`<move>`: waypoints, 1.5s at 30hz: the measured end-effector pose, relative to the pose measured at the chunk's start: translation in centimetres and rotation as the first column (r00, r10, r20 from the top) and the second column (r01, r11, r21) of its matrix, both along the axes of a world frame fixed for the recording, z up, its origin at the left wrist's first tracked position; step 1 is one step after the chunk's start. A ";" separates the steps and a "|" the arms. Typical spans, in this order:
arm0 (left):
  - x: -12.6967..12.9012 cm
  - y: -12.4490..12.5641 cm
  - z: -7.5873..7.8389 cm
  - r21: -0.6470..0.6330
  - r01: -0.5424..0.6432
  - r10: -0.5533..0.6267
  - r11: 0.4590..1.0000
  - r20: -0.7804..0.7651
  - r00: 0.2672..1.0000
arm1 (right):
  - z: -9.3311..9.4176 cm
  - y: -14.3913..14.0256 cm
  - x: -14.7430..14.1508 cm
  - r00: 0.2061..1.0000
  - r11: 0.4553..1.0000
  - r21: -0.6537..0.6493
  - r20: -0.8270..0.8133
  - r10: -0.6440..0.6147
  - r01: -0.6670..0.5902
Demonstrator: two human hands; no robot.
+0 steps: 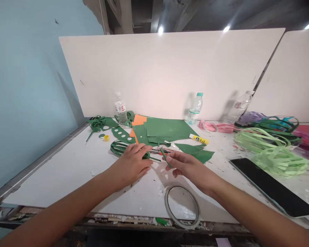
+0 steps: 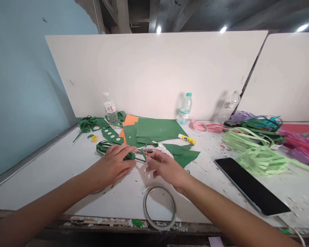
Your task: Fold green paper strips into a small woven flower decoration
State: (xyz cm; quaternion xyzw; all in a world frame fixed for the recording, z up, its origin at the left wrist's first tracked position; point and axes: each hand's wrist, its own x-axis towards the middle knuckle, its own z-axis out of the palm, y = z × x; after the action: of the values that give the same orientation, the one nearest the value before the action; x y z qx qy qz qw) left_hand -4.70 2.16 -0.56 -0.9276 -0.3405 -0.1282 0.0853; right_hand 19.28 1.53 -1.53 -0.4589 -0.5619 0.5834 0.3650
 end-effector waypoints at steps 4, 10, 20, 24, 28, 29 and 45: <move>0.0 0.2 -0.8 0.049 -0.033 0.033 0.998 -0.009 0.999 | -1.4 2.6 -1.4 0.999 0.995 -0.101 -0.042 -0.013 0.009; -0.1 0.1 -1.5 -0.016 -0.035 0.035 0.999 0.025 0.999 | -2.1 3.2 -2.6 0.987 0.986 -0.164 -0.149 -0.062 0.037; -0.5 -0.2 -0.4 0.076 -0.156 0.147 0.985 0.107 0.983 | -1.1 2.0 -2.1 0.943 0.989 -0.143 -0.322 -0.090 0.046; -0.5 0.1 -0.4 0.081 -0.184 0.164 0.980 0.203 0.965 | -0.9 1.2 -2.4 0.941 0.994 -0.110 -0.335 -0.040 0.003; -1.0 0.5 -0.8 -0.025 -0.107 0.110 0.994 0.244 0.963 | -1.0 0.7 -2.5 0.942 0.997 -0.079 -0.337 -0.010 -0.017; -1.1 0.6 -0.8 -0.057 -0.083 0.095 0.995 0.254 0.962 | -1.1 0.6 -2.4 0.942 0.997 -0.066 -0.335 0.002 -0.025; -2.4 1.0 -0.2 0.107 -0.099 0.049 0.989 0.399 0.916 | -1.8 2.8 0.3 0.997 0.917 0.399 0.074 -0.038 0.005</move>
State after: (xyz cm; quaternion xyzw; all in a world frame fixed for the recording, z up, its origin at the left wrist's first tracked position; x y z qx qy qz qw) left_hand -7.14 3.13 -0.77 -0.8619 -0.3768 -0.3304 0.0777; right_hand 19.55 4.30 -3.30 -0.4043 -0.6778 0.4341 0.4342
